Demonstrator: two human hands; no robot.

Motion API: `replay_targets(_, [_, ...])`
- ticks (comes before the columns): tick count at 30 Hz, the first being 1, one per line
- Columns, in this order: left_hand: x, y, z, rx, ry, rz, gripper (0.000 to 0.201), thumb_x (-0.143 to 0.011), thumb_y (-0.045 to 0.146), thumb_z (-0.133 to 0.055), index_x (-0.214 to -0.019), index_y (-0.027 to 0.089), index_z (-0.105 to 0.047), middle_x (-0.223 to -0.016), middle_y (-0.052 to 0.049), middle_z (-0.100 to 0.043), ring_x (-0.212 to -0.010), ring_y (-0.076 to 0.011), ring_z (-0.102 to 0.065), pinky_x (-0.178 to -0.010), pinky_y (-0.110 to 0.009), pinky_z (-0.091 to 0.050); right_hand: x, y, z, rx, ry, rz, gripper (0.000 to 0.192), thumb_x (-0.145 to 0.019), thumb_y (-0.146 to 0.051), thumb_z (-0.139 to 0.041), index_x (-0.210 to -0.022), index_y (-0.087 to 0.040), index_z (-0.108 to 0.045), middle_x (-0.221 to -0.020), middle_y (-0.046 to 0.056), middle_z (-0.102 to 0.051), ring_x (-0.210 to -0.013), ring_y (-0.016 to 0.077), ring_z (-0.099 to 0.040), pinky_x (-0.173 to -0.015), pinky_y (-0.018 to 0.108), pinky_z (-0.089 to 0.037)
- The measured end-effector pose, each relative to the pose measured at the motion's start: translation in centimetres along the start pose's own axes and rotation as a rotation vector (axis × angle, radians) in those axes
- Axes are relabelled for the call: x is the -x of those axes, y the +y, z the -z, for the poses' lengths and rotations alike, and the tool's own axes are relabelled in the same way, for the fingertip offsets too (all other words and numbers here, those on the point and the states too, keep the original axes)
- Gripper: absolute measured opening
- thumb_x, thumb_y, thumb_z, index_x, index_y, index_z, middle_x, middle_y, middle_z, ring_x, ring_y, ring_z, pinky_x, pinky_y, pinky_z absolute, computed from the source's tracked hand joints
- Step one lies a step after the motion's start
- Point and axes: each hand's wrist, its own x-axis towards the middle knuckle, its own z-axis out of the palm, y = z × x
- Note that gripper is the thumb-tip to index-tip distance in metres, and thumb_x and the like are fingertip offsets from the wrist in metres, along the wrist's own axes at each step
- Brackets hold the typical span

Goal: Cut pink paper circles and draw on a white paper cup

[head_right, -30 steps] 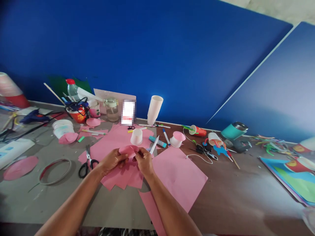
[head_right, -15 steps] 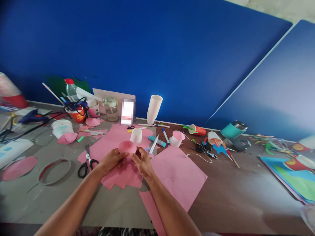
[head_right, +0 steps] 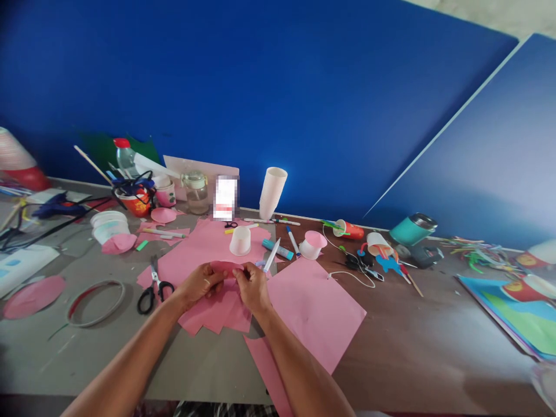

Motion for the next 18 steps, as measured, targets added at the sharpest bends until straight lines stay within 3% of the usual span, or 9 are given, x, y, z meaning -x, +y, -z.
replay_targets(3, [0.1,0.1,0.1,-0.008,0.035,-0.047,0.025,-0.076,0.043,-0.060,-0.076,0.018,-0.056,-0.050,0.007,-0.048,-0.042,-0.0083,-0.035,-0.043,-0.022,-0.025,0.0,0.1,0.0,0.013,-0.009,-0.009,0.031,-0.082,-0.043,-0.051,-0.060,-0.021,-0.050,-0.052,-0.003,-0.053,-0.049,0.0121,-0.046,-0.049,0.024,-0.034])
replay_targets(11, [-0.3,-0.7,0.4,-0.113,0.101,-0.094,0.027,-0.076,0.040,-0.054,-0.060,0.020,-0.045,-0.049,0.005,-0.044,-0.045,-0.0090,-0.033,-0.046,-0.024,-0.025,0.2,0.1,0.1,0.016,-0.030,0.004,0.041,-0.087,-0.048,-0.050,-0.056,-0.021,-0.049,-0.051,-0.002,-0.051,-0.049,0.0117,-0.045,-0.050,0.025,-0.034])
replay_targets(18, [-0.3,-0.4,0.9,-0.185,0.340,-0.119,0.028,-0.078,0.043,-0.052,-0.064,0.021,-0.045,-0.053,0.006,-0.038,-0.050,-0.0103,-0.032,-0.050,-0.026,-0.022,-0.8,0.3,1.0,-0.018,0.099,0.064,0.038,-0.087,-0.052,-0.049,-0.075,-0.019,-0.062,-0.059,-0.001,-0.055,-0.056,0.0143,-0.050,-0.056,0.026,-0.040])
